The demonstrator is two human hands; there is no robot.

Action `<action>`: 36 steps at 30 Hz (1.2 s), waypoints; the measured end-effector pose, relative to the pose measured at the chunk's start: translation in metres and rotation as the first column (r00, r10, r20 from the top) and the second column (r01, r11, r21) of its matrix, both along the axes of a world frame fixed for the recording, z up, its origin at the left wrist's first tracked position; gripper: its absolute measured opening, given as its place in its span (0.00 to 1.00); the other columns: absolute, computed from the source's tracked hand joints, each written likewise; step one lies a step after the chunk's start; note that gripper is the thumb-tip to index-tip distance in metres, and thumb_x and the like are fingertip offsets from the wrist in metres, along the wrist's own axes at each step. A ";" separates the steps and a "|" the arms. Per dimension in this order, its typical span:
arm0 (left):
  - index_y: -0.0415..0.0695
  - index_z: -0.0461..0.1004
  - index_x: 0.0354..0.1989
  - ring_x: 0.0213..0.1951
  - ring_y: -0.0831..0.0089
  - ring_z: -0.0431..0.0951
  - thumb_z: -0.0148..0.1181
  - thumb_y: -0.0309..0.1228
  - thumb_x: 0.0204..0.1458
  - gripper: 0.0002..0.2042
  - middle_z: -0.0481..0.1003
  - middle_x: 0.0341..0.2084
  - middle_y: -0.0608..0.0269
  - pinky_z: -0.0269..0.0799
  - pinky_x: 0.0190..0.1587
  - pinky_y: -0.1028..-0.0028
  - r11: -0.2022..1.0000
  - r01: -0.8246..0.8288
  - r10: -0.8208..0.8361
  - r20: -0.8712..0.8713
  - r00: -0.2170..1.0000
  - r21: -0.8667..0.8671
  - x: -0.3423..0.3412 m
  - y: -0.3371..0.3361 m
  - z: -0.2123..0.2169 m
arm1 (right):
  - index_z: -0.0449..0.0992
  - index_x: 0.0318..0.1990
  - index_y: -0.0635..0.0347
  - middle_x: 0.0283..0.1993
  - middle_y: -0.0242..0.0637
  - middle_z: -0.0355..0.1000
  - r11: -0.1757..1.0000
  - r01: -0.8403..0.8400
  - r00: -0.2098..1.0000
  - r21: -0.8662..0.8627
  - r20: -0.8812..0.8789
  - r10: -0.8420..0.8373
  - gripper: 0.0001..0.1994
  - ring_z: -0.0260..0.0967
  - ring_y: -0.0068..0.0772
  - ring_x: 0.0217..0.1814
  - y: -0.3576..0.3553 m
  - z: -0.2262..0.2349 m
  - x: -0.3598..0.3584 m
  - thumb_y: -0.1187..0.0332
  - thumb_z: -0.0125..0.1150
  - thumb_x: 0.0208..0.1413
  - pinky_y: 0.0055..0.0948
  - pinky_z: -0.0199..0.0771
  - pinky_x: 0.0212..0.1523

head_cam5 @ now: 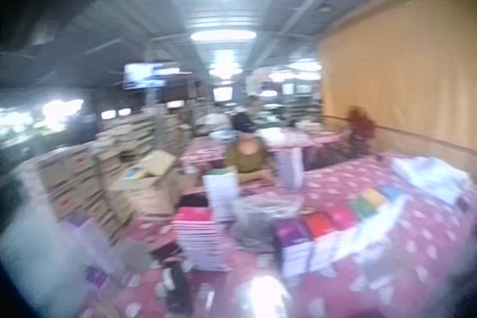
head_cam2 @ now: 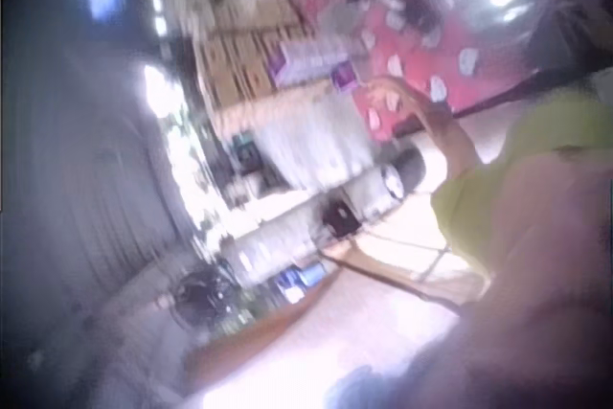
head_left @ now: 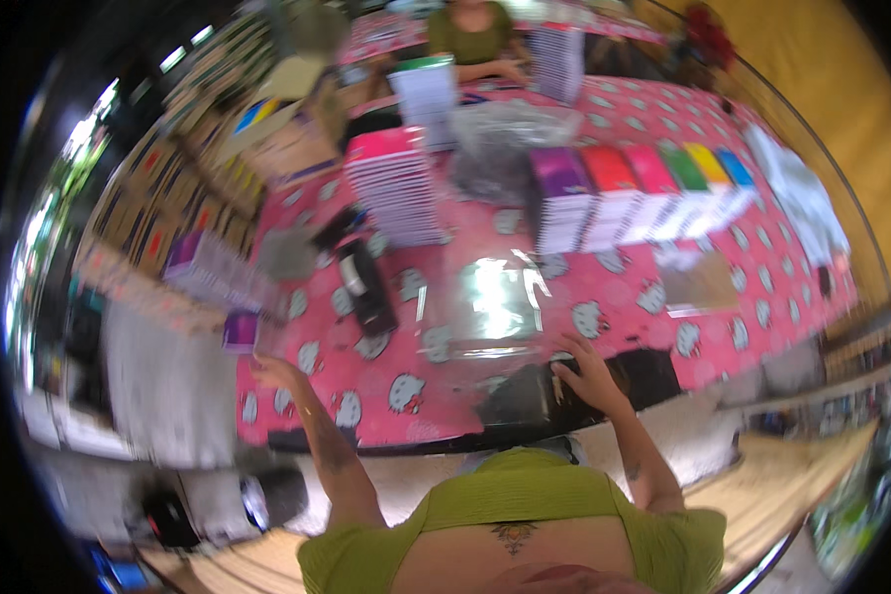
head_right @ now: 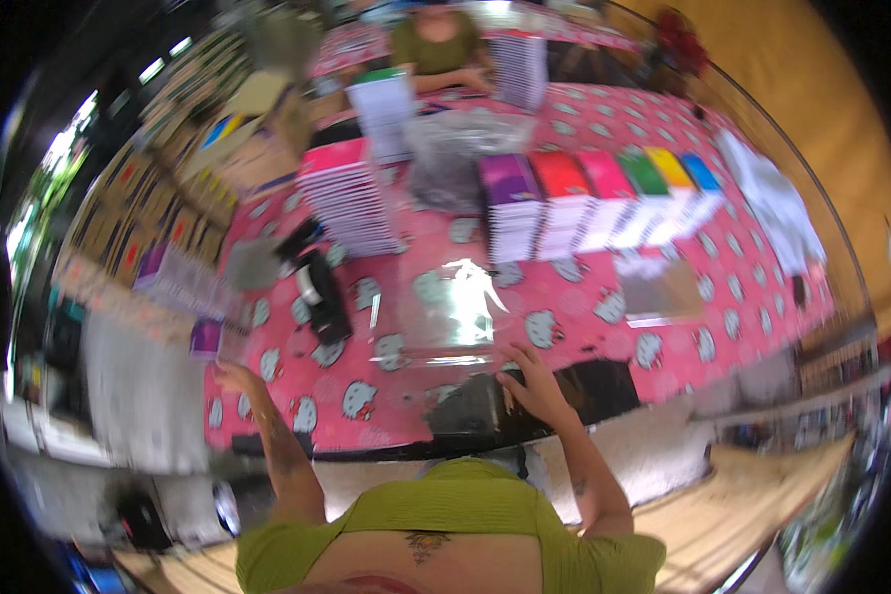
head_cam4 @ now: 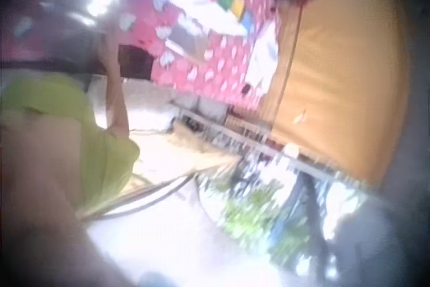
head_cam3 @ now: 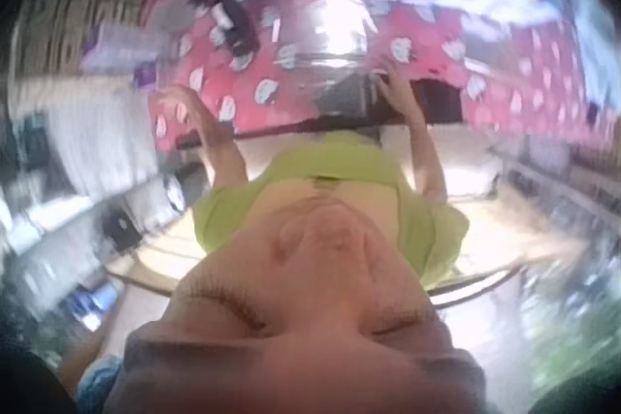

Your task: The person stacks colorful notebooks, places them into plastic wrapping, and uses a tape dispenser to seal the packages.

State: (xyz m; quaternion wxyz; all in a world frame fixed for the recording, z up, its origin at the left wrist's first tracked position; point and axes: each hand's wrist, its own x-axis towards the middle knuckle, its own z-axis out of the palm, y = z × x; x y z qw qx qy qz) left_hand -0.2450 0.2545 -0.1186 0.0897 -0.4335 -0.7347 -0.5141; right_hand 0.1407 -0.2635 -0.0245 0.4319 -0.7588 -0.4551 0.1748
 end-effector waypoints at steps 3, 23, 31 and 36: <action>0.35 0.67 0.57 0.45 0.54 0.74 0.60 0.38 0.58 0.23 0.68 0.50 0.45 0.74 0.42 0.62 0.850 0.459 -0.418 -0.200 0.886 0.260 0.125 -0.093 0.040 | 0.66 0.63 0.53 0.67 0.53 0.58 0.998 0.064 0.983 0.005 0.174 -0.064 0.28 0.57 0.57 0.68 -0.010 0.002 0.040 0.65 0.66 0.54 0.45 0.61 0.66; 0.45 0.68 0.61 0.53 0.53 0.73 0.62 0.36 0.56 0.24 0.64 0.58 0.47 0.71 0.54 0.60 -0.608 0.776 -0.777 -0.074 -0.625 -0.171 0.672 -0.545 0.195 | 0.75 0.49 0.65 0.47 0.54 0.75 0.600 0.796 0.604 -0.078 0.167 -0.780 0.34 0.73 0.54 0.52 -0.145 0.088 0.551 0.42 0.69 0.46 0.51 0.70 0.54; 0.44 0.69 0.61 0.54 0.51 0.72 0.62 0.35 0.56 0.24 0.64 0.58 0.46 0.71 0.53 0.59 -0.325 0.946 -0.857 -0.423 -0.294 0.001 0.667 -0.554 0.245 | 0.73 0.44 0.63 0.35 0.42 0.78 0.693 0.506 0.740 0.514 0.155 -0.655 0.14 0.77 0.40 0.36 -0.171 0.139 0.499 0.76 0.65 0.49 0.33 0.75 0.39; 0.40 0.66 0.62 0.50 0.54 0.74 0.64 0.34 0.55 0.26 0.69 0.52 0.47 0.72 0.48 0.61 -0.490 0.820 -0.848 -0.057 -0.527 -0.295 0.609 -0.559 0.266 | 0.75 0.53 0.59 0.47 0.38 0.78 0.966 -0.237 0.968 0.099 0.109 0.227 0.20 0.76 0.34 0.47 -0.213 0.203 0.374 0.80 0.63 0.50 0.32 0.74 0.50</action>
